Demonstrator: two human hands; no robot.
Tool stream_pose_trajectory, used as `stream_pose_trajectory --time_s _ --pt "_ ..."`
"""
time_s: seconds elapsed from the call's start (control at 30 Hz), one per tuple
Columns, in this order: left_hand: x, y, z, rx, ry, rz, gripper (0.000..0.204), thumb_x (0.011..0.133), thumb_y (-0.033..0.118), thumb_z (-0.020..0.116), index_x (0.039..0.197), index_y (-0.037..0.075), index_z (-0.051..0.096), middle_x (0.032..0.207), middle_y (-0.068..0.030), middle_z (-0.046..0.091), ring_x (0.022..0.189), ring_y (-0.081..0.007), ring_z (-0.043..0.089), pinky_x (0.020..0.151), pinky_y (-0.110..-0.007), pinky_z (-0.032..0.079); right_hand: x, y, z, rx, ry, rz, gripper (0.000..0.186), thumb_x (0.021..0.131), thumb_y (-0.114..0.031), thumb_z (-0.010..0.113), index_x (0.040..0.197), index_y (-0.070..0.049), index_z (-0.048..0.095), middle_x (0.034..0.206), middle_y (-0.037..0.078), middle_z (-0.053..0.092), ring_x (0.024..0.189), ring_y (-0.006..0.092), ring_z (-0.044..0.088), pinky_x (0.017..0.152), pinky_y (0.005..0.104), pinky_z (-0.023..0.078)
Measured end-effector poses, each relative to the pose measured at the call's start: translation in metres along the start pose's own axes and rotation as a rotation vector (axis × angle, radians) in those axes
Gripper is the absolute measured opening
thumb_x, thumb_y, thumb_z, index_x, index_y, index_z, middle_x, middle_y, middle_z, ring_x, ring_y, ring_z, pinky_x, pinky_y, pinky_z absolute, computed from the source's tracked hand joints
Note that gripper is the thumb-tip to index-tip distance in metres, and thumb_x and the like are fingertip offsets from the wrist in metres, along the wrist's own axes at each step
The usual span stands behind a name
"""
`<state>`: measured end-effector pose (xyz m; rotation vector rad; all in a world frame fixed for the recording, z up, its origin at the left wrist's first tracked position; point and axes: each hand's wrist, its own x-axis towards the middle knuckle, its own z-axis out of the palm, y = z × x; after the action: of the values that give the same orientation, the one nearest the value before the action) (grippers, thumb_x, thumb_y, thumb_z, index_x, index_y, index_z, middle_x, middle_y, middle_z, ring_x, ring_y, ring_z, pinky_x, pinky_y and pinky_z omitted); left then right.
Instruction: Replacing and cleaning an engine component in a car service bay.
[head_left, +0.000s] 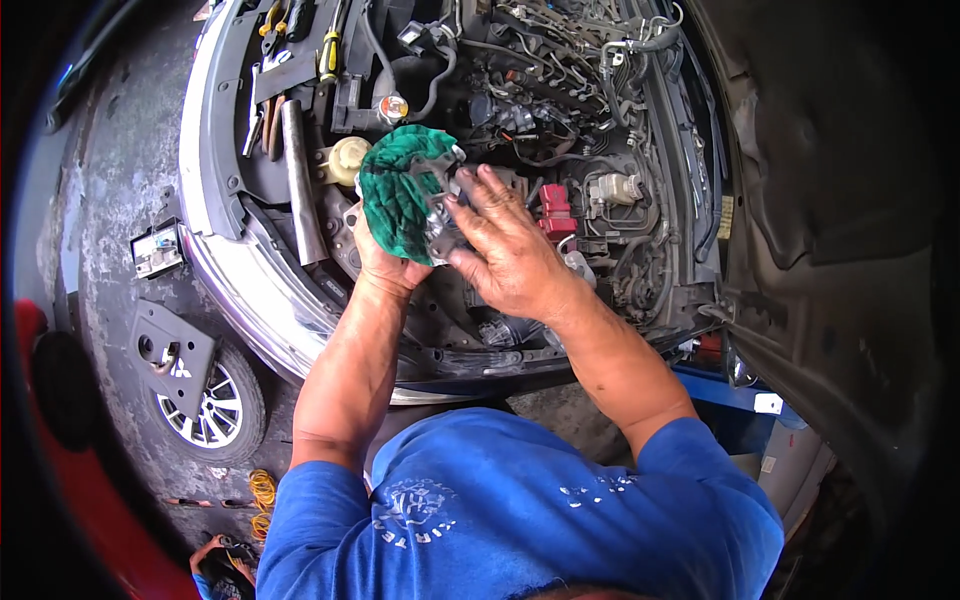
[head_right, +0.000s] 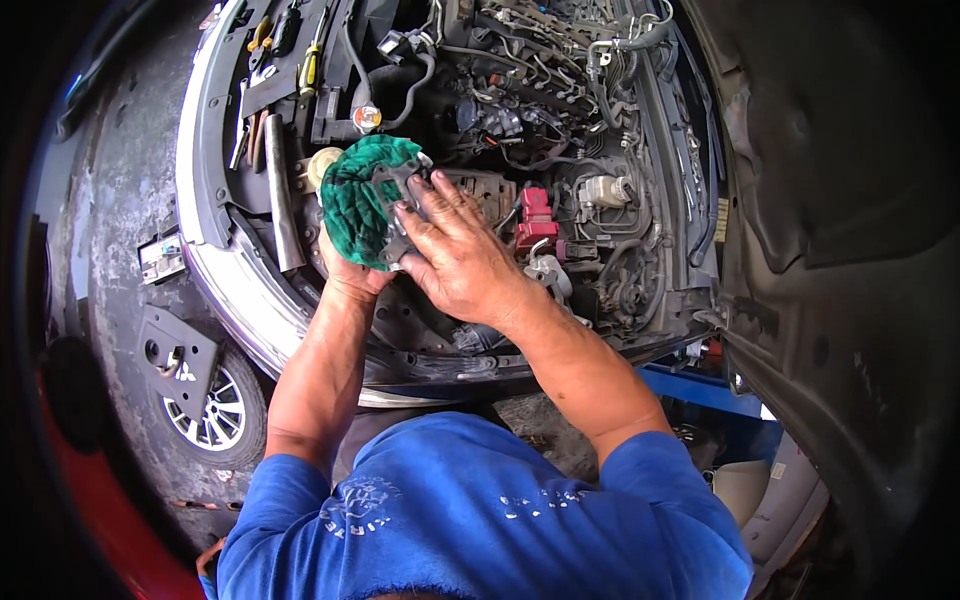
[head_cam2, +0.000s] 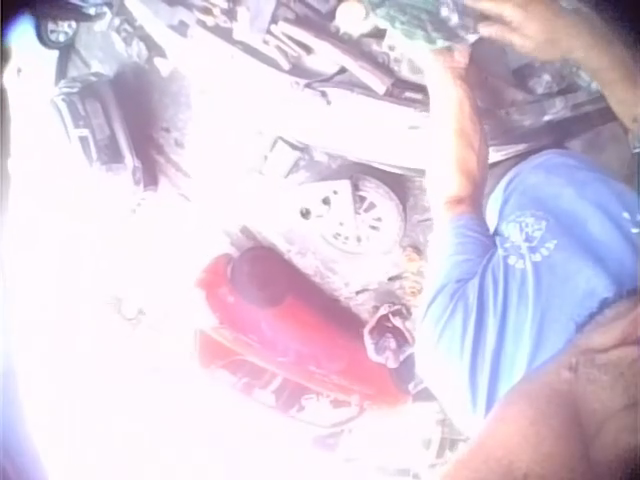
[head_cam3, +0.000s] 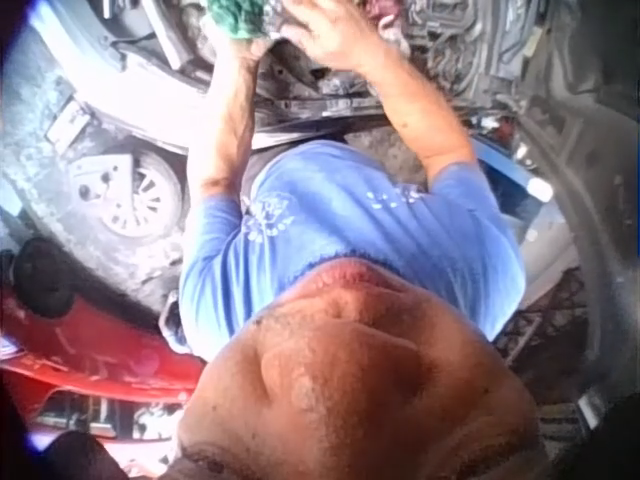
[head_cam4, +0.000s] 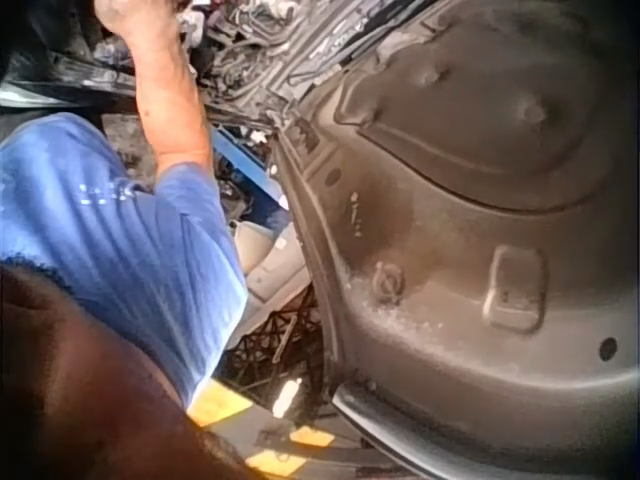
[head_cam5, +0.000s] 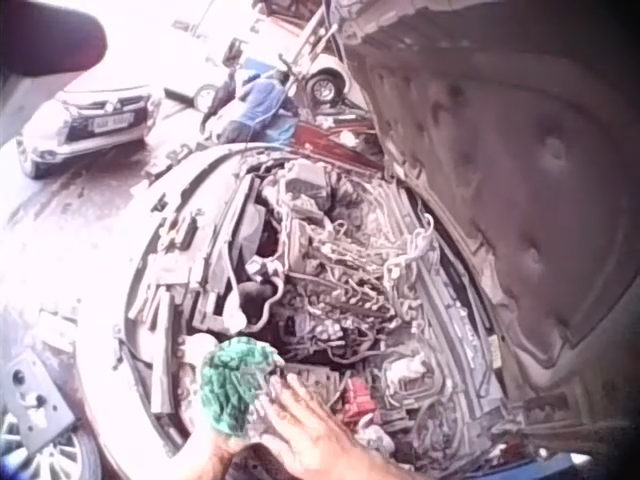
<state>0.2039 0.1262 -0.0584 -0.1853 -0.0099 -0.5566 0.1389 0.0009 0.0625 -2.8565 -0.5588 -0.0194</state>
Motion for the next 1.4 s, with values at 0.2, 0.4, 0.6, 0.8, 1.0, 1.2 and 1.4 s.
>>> stream_pose_trajectory --time_s 0.2,0.4,0.6,0.8,1.0,1.2,1.4 --pt "-0.003 -0.016 -0.018 0.059 0.164 0.009 0.056 0.101 0.047 0.036 0.142 0.010 0.044 0.138 -0.0129 0.052 0.126 -0.0300 0.051 0.108 -0.045 0.040 0.004 -0.002 0.037 0.013 -0.188 0.111 0.115 0.080 -0.075 0.052 0.148 0.009 0.016 0.154 0.033 0.014 0.145 0.0468 0.012 0.118 0.0499 0.013" --pt "0.000 -0.016 -0.005 0.298 0.339 0.098 0.045 0.098 0.036 0.046 0.134 0.009 0.051 0.128 -0.0103 0.059 0.118 -0.0247 0.055 0.103 -0.040 0.043 0.001 -0.012 0.054 0.184 -0.226 0.123 0.117 0.079 -0.075 0.052 0.144 0.016 0.018 0.150 0.041 0.014 0.144 0.0497 0.011 0.119 0.0511 0.011" --pt "0.003 -0.011 -0.020 0.133 0.367 0.042 0.030 0.096 0.024 0.046 0.115 0.005 0.060 0.108 -0.0089 0.068 0.096 -0.0230 0.065 0.088 -0.039 0.051 -0.009 -0.012 0.047 0.126 -0.222 0.030 0.072 0.081 -0.010 0.063 0.140 0.015 0.031 0.146 0.036 0.030 0.140 0.0476 0.027 0.117 0.0478 0.023" --pt "0.017 0.007 0.001 0.005 0.386 -0.043 0.038 0.095 0.028 0.045 0.123 0.006 0.058 0.118 -0.0125 0.065 0.105 -0.0283 0.063 0.096 -0.044 0.049 -0.029 -0.012 0.022 0.354 -0.211 -0.054 0.060 0.081 0.003 0.056 0.139 0.011 0.039 0.146 0.029 0.037 0.139 0.0415 0.034 0.115 0.0432 0.030" --pt "-0.003 -0.025 0.010 0.331 0.247 0.112 0.055 0.101 0.037 0.044 0.147 0.008 0.036 0.142 -0.0075 0.048 0.129 -0.0200 0.047 0.109 -0.035 0.036 -0.008 0.002 0.016 0.278 0.138 0.147 0.050 0.091 0.004 0.041 0.140 0.009 0.040 0.142 0.029 0.044 0.134 0.0355 0.044 0.111 0.0359 0.035" --pt "-0.006 -0.005 0.018 0.616 0.402 0.177 0.040 0.101 0.033 0.047 0.130 0.005 0.051 0.121 -0.0029 0.055 0.111 -0.0111 0.049 0.097 -0.027 0.037 -0.030 -0.029 0.018 0.643 -0.075 0.073 0.050 0.087 0.004 0.048 0.136 0.008 0.043 0.137 0.032 0.047 0.128 0.0414 0.049 0.107 0.0369 0.041" --pt "-0.014 0.050 0.049 1.278 0.228 0.466 0.029 0.098 0.015 0.054 0.122 -0.002 0.053 0.111 -0.0124 0.063 0.096 -0.0193 0.063 0.086 -0.030 0.049 -0.064 -0.006 0.002 1.597 0.252 0.484 0.044 0.100 -0.011 0.043 0.142 0.001 0.040 0.141 0.019 0.048 0.133 0.0292 0.046 0.107 0.0448 0.041"
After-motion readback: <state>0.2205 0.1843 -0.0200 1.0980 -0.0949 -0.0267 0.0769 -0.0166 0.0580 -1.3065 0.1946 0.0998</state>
